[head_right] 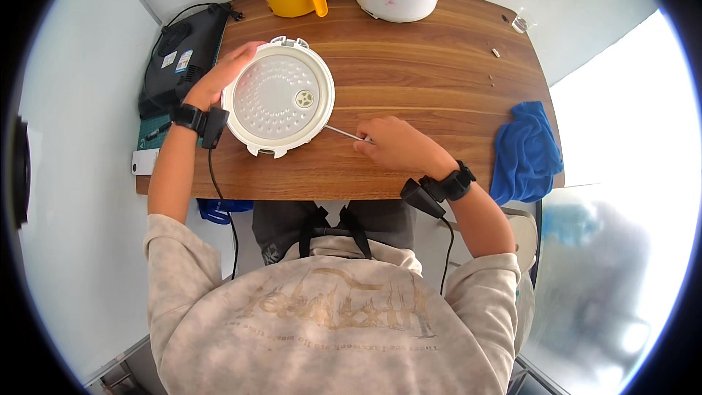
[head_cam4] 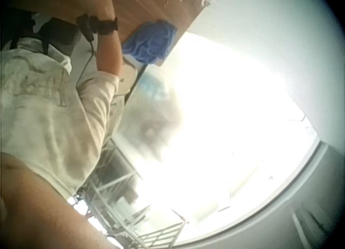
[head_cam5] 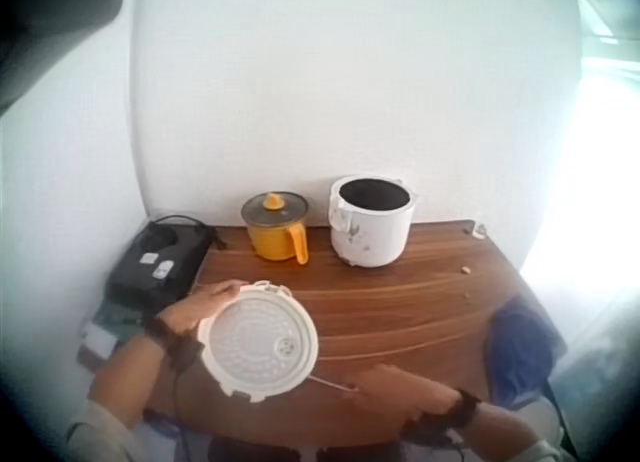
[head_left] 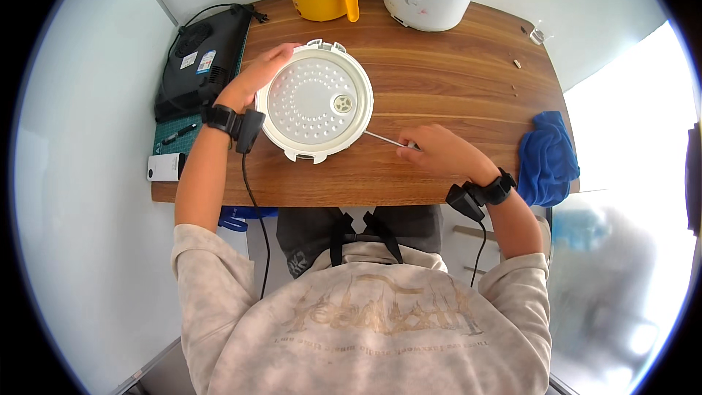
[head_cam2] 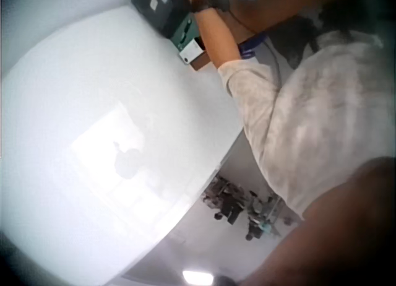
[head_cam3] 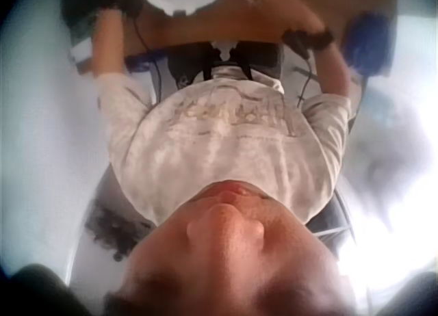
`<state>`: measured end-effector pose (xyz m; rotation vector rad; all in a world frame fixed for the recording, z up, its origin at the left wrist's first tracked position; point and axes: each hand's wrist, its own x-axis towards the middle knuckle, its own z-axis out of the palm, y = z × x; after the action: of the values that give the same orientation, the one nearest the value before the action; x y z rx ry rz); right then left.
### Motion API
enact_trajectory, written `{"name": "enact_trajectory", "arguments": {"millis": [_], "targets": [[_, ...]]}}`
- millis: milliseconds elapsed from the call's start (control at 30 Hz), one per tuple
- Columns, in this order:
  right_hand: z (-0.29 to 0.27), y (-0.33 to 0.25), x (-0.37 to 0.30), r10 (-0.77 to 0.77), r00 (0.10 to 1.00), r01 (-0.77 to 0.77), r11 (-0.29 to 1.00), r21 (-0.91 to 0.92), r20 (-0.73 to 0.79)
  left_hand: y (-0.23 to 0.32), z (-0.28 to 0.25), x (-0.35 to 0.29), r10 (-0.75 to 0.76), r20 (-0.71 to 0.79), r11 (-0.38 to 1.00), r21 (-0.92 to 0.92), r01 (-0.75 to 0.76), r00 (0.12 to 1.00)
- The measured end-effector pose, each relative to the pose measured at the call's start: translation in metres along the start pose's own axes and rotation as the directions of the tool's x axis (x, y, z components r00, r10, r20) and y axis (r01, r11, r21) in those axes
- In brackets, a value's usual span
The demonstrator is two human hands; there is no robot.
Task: The person disassembles a small black cylindrical object, then uses a screwdriver to pry open a white rice cooker lid, separating the inner and outer parts and removing a central valve component.
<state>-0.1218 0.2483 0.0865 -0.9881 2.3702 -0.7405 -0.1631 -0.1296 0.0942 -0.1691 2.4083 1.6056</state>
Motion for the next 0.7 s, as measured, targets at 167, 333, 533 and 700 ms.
{"name": "enact_trajectory", "arguments": {"millis": [167, 333, 533, 700], "targets": [[0.007, -0.001, -0.010, 0.186, 0.983, -0.178, 0.942, 0.284, 0.000, -0.015, 0.002, -0.007, 0.004, -0.027, 0.999, -0.049, -0.005, 1.000], [0.018, 0.002, -0.009, 0.238, 0.951, -0.169, 0.934, 0.315, -0.196, -0.044, 0.014, -0.013, -0.011, -0.114, 0.993, -0.122, -0.002, 0.993], [0.029, 0.015, -0.013, 0.004, 0.934, -0.021, 0.999, -0.044, -0.358, -0.021, 0.020, -0.024, 0.013, -0.079, 0.970, -0.242, -0.032, 0.997], [0.044, 0.011, -0.010, 0.011, 0.902, -0.084, 0.985, -0.149, -0.432, -0.042, 0.022, -0.025, 0.000, -0.133, 0.911, -0.409, -0.055, 0.991]]}}
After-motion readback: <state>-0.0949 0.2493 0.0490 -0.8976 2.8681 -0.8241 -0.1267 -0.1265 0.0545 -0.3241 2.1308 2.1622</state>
